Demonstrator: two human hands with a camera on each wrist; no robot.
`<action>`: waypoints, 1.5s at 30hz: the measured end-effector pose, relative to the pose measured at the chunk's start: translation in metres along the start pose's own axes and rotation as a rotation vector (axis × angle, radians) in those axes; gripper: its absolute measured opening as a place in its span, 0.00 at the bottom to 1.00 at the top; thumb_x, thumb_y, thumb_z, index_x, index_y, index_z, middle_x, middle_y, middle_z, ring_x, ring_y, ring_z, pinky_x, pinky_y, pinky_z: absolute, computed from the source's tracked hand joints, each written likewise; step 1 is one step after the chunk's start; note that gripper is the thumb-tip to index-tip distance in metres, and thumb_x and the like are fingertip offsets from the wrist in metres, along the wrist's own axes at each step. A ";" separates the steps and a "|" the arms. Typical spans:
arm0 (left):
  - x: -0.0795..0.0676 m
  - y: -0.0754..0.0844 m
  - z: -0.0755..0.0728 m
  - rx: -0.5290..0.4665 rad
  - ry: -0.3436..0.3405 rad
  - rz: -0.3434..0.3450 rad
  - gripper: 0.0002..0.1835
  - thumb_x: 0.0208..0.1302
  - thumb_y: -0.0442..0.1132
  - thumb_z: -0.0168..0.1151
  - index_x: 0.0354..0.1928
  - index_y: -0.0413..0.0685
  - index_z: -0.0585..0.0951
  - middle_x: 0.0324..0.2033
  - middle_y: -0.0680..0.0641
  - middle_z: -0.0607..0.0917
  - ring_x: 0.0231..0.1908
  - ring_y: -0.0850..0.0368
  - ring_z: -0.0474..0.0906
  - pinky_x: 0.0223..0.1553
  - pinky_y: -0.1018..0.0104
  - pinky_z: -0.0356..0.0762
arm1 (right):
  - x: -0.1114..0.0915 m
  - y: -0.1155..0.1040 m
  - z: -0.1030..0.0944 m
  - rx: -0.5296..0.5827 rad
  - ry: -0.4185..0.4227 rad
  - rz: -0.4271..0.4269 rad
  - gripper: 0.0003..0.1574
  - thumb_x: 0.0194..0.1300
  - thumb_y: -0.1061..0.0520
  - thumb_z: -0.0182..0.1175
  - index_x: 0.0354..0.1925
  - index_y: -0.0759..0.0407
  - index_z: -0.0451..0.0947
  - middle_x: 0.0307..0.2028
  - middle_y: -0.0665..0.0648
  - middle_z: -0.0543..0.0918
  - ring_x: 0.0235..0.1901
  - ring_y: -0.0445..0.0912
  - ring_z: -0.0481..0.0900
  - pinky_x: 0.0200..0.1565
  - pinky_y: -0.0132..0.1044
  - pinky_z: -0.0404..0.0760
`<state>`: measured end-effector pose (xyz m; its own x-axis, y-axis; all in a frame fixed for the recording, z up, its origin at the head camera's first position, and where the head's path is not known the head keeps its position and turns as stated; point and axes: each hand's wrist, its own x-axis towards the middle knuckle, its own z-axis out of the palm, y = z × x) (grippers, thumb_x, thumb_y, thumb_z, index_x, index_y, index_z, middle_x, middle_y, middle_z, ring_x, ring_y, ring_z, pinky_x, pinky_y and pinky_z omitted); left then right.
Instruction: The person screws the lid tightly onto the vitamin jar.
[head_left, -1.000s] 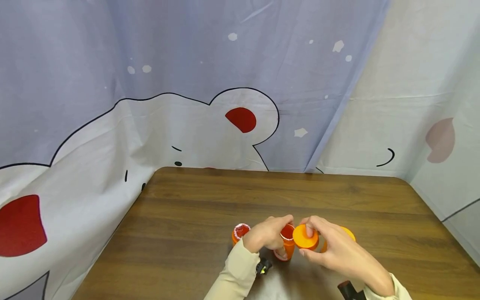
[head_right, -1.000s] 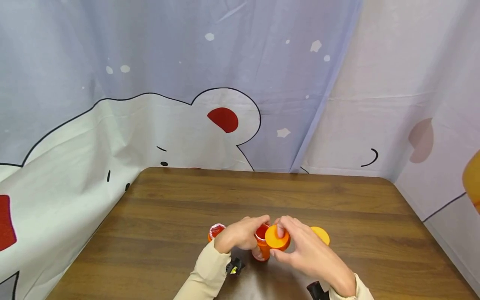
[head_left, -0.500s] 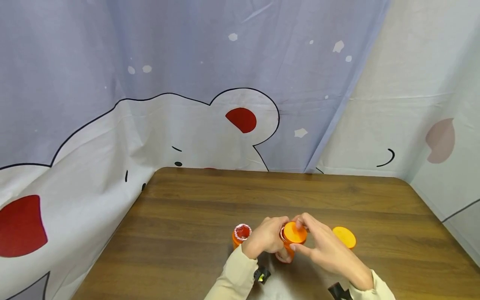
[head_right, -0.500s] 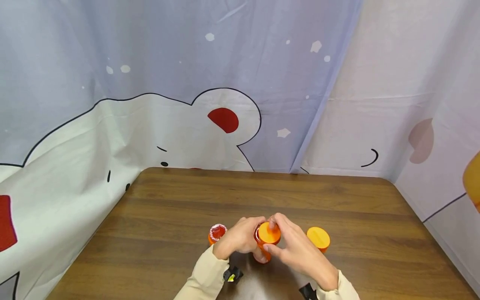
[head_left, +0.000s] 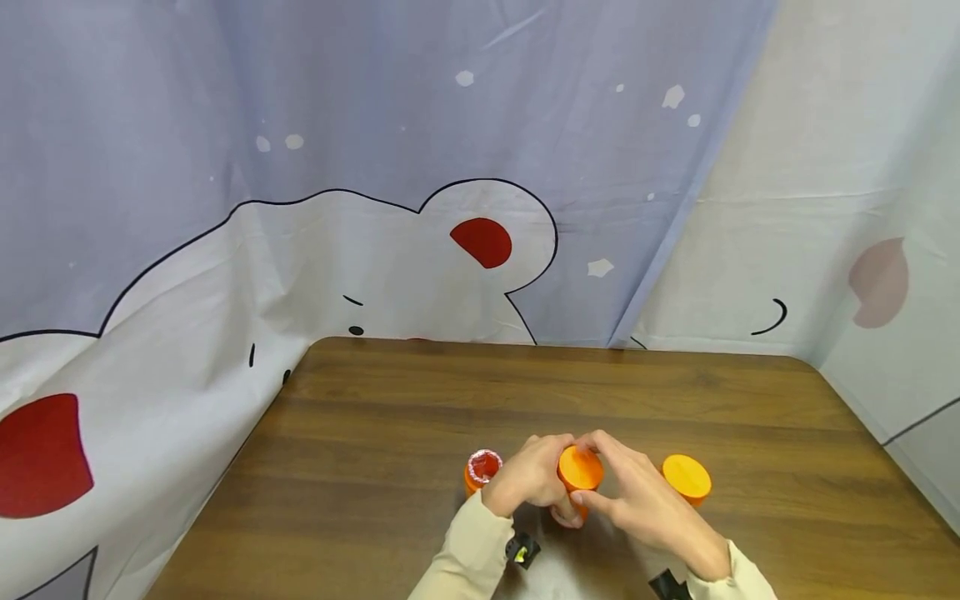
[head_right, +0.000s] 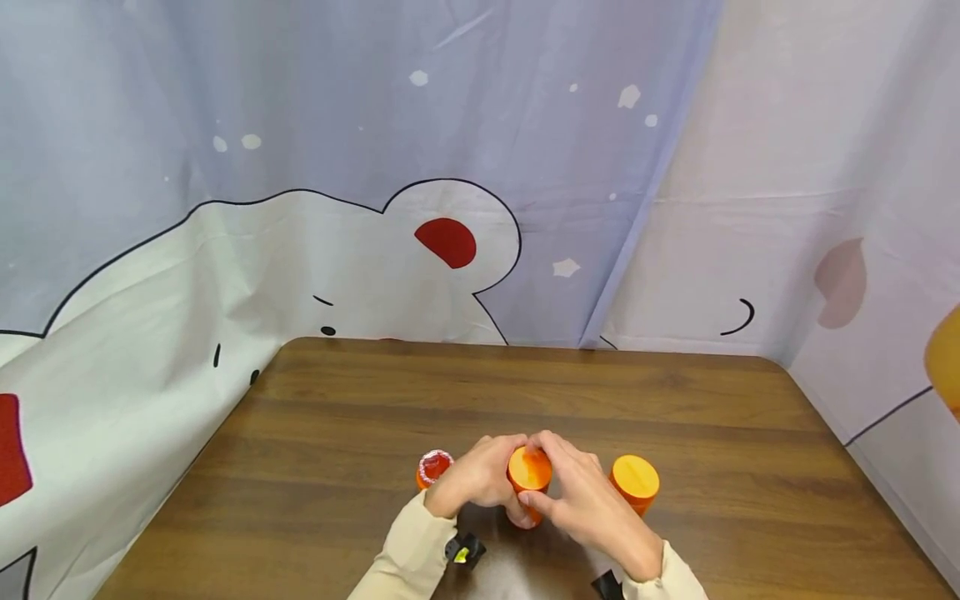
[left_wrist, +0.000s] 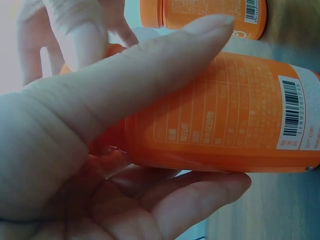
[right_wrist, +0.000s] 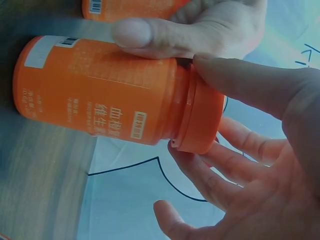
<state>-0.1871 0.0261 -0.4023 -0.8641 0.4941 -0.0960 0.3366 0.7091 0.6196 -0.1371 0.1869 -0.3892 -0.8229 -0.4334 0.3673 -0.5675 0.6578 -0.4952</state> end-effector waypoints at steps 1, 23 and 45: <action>0.000 0.000 0.000 -0.005 -0.005 -0.003 0.34 0.20 0.42 0.83 0.37 0.58 0.75 0.26 0.62 0.74 0.33 0.60 0.65 0.30 0.71 0.66 | 0.000 0.000 0.001 -0.005 -0.001 -0.004 0.30 0.46 0.55 0.72 0.46 0.48 0.69 0.44 0.40 0.75 0.42 0.38 0.75 0.44 0.40 0.75; 0.001 -0.005 -0.003 -0.007 -0.027 0.035 0.33 0.21 0.42 0.83 0.36 0.57 0.74 0.25 0.61 0.74 0.31 0.61 0.66 0.32 0.72 0.66 | 0.001 0.001 0.006 -0.024 0.028 0.034 0.31 0.45 0.48 0.72 0.45 0.50 0.69 0.41 0.41 0.74 0.39 0.37 0.74 0.43 0.38 0.76; -0.002 -0.001 0.000 -0.015 0.014 -0.010 0.33 0.24 0.43 0.82 0.38 0.57 0.75 0.26 0.61 0.75 0.32 0.59 0.67 0.31 0.69 0.68 | -0.003 0.003 -0.009 -0.010 -0.019 -0.024 0.29 0.53 0.58 0.66 0.54 0.53 0.69 0.49 0.44 0.76 0.49 0.43 0.75 0.49 0.46 0.74</action>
<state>-0.1862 0.0245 -0.4026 -0.8726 0.4797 -0.0920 0.3220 0.7066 0.6301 -0.1367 0.1959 -0.3849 -0.8095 -0.4607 0.3638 -0.5868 0.6530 -0.4788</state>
